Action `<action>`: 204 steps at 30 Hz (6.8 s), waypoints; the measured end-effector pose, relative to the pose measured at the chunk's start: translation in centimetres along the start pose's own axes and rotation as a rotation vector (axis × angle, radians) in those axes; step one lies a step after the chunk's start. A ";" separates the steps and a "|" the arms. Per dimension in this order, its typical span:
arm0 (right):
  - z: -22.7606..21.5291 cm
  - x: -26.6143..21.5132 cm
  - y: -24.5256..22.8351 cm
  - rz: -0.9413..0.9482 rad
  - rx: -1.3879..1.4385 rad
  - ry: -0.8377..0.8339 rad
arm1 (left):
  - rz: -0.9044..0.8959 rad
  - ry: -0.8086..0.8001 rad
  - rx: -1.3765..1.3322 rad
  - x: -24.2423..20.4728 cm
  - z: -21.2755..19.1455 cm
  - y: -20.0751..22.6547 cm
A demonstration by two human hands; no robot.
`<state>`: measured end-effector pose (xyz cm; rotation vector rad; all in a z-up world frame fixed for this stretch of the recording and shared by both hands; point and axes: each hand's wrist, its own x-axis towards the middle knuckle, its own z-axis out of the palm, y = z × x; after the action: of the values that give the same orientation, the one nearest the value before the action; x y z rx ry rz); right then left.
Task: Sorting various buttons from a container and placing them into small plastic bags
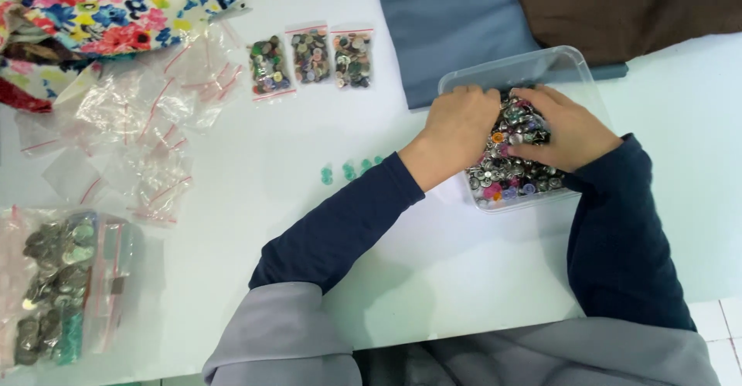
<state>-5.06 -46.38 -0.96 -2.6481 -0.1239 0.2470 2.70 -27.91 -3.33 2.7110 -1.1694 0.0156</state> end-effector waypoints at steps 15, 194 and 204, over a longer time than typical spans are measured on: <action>2.4 0.5 1.8 0.066 -0.046 0.135 | 0.211 0.037 -0.041 1.5 2.2 -2.1; 22.8 7.1 -38.1 -0.751 0.816 0.548 | -0.276 0.855 0.588 -32.8 -3.6 -22.5; 22.7 4.1 -30.6 -0.803 0.752 0.773 | -0.071 0.983 -0.294 -30.0 -8.0 -18.9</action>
<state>-6.83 -8.56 -7.12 -1.6153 -0.6531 -0.8158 -3.82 7.77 -1.14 2.0104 -0.6807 0.9521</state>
